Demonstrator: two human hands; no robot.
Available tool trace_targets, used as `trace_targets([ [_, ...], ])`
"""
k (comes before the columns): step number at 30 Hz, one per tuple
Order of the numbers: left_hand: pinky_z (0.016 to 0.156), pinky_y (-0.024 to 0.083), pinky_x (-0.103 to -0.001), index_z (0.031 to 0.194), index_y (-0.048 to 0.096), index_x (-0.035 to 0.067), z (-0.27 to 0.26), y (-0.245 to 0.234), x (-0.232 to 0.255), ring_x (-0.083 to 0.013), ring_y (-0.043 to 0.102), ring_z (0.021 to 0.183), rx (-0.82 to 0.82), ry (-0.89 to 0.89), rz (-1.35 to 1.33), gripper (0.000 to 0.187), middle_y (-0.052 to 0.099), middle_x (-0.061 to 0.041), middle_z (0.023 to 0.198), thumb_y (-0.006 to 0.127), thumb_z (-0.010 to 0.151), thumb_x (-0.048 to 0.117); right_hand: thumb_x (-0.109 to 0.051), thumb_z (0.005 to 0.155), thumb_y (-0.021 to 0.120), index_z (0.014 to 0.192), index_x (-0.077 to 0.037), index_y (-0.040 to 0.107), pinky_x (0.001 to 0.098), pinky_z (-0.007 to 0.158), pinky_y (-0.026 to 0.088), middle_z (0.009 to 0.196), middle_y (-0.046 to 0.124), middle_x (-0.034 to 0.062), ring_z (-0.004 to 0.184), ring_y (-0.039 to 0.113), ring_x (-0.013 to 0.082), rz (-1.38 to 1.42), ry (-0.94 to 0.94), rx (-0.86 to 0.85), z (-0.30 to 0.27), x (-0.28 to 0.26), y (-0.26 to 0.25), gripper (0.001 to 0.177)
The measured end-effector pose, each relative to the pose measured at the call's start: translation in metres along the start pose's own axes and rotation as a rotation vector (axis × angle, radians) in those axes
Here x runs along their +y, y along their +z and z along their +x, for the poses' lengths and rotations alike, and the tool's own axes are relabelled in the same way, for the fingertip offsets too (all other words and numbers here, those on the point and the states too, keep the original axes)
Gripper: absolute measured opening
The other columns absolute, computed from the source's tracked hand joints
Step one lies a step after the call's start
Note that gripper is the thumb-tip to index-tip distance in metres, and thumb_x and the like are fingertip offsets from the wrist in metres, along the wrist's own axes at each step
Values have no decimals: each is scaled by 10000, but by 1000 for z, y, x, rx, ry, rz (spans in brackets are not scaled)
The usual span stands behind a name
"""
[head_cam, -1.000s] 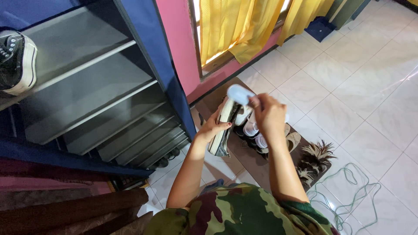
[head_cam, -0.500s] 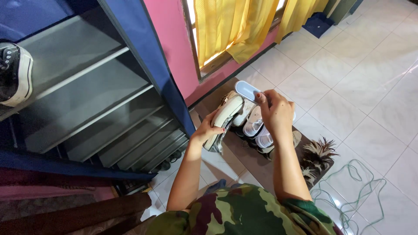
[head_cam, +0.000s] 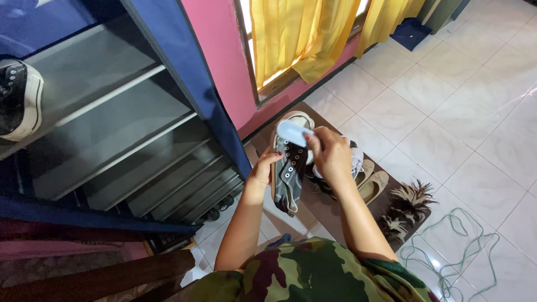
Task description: The person uses a brush to clean several pairs of shoes on a low table, including black and white sneakers. The person brushes the uppers and soles, then places the cleaned shoes on a nearby shoe rack.
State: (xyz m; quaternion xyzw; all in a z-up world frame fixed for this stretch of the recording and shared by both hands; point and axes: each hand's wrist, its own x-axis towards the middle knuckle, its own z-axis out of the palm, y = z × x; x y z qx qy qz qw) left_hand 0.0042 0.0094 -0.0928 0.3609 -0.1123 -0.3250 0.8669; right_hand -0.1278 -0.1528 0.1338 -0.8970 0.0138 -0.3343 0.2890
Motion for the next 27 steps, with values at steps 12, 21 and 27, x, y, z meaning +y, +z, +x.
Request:
trace_targets([
  [12, 925, 533, -368, 1418, 519, 6, -4, 24, 15, -233, 660, 1087, -45, 37, -41, 562, 670, -111, 1213, 636, 907, 208, -364, 1062, 558, 1017, -35, 706, 428, 613, 513, 770, 701, 153, 639, 686, 318, 51, 91, -45, 4, 14, -5, 363],
  [21, 819, 601, -294, 1557, 374, -9, -4, 12, 13, -165, 722, 952, -194, 69, -46, 555, 700, -122, 1198, 511, 1051, 169, -330, 1106, 507, 1014, -55, 706, 411, 617, 528, 733, 715, 127, 650, 701, 300, 101, 188, 5, 5, 27, -8, 351],
  [27, 817, 618, -333, 1554, 327, 20, -18, -3, 12, -193, 727, 981, -185, -1, -89, 645, 680, -145, 1246, 536, 975, 213, -396, 1072, 452, 1032, -103, 709, 421, 617, 510, 685, 686, 102, 609, 685, 322, 108, 460, -151, 17, 21, -16, 391],
])
